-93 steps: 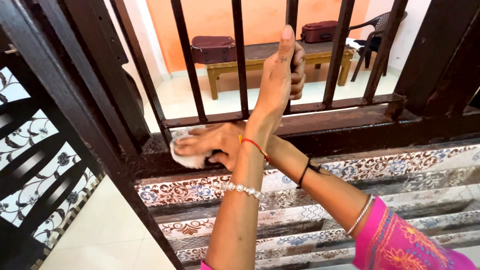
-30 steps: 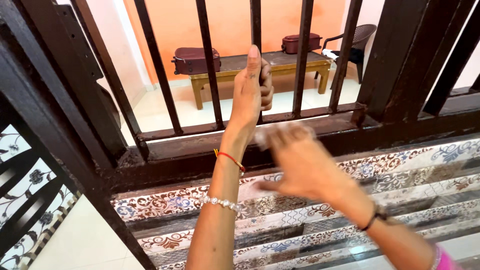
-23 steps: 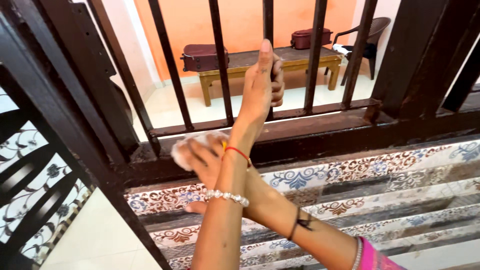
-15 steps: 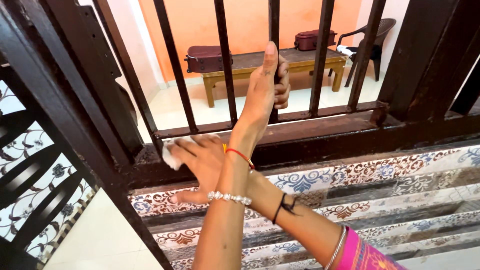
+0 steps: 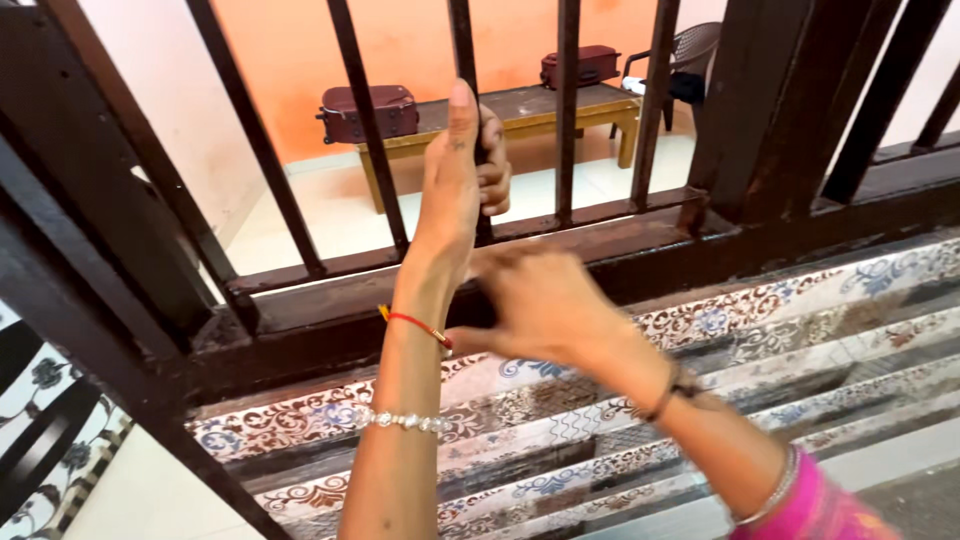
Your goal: The person is cleaning the dark metal bars of a security gate using a white cloth, wiping the vertical and horizontal sections systematically.
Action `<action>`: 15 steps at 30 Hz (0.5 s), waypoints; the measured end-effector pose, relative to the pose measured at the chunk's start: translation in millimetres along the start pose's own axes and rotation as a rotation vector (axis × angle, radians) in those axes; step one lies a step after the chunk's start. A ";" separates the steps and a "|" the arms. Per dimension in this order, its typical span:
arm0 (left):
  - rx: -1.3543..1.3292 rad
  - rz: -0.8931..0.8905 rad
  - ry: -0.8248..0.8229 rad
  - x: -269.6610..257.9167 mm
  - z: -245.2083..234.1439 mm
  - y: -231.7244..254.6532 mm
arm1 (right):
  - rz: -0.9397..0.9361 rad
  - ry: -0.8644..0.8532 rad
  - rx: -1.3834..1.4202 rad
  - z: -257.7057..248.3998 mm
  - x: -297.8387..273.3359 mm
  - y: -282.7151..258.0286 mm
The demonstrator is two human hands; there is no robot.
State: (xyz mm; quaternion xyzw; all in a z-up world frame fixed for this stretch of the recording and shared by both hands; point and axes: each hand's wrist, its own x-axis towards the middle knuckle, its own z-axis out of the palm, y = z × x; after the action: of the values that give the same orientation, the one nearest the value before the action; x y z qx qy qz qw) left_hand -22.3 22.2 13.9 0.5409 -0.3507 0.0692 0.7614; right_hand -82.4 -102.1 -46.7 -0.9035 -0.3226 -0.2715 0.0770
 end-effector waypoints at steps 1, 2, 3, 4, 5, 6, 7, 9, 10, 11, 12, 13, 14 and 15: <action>0.006 0.014 0.000 -0.9 0.5 0.1 | 0.050 -0.019 -0.019 -12.5 -6.5 11.3; 0.012 0.028 0.001 -1.9 1.2 -0.1 | 0.175 -0.191 -0.098 -25.5 -12.0 24.5; 0.018 0.043 0.002 -2.5 2.1 -0.4 | 0.300 -0.363 -0.177 -36.6 -17.8 37.2; 0.023 0.040 0.009 -3.0 2.3 -0.2 | 0.332 -0.341 -0.185 -43.8 -23.4 48.0; 0.028 0.038 0.016 -3.1 2.6 0.1 | 0.364 -0.319 -0.192 -48.6 -28.8 58.4; 0.033 0.037 0.021 -2.7 3.2 0.2 | 0.397 -0.295 -0.201 -50.7 -34.5 67.9; 0.031 0.046 0.019 -2.8 3.7 0.1 | 0.327 -0.227 -0.240 -49.5 -41.3 74.5; 0.031 0.068 0.012 -2.4 4.3 0.5 | 0.186 -0.090 -0.314 -43.7 -56.9 81.0; 0.031 0.064 0.015 -2.5 4.6 1.0 | 0.132 -0.057 -0.345 -42.8 -66.6 81.6; 0.032 0.060 0.017 -3.9 5.1 0.7 | 0.078 -0.024 -0.377 -43.0 -78.0 79.9; 0.031 0.055 0.024 -4.3 5.1 0.4 | 0.021 0.006 -0.407 -43.4 -82.4 79.5; 0.023 0.057 0.016 -2.4 4.8 0.5 | 0.054 -0.041 -0.374 -43.9 -78.9 81.5; 0.013 0.054 0.016 -3.0 4.0 -0.7 | 0.085 -0.095 -0.338 -44.3 -74.5 83.5; 0.003 0.050 0.015 -3.5 3.0 -2.0 | 0.115 -0.148 -0.302 -44.9 -69.9 85.6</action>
State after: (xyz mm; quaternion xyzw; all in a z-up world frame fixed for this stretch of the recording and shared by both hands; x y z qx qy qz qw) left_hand -25.3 19.8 10.7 0.5325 -0.3584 0.0930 0.7611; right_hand -93.7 -220.8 -43.6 -0.9393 -0.2307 -0.2445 -0.0682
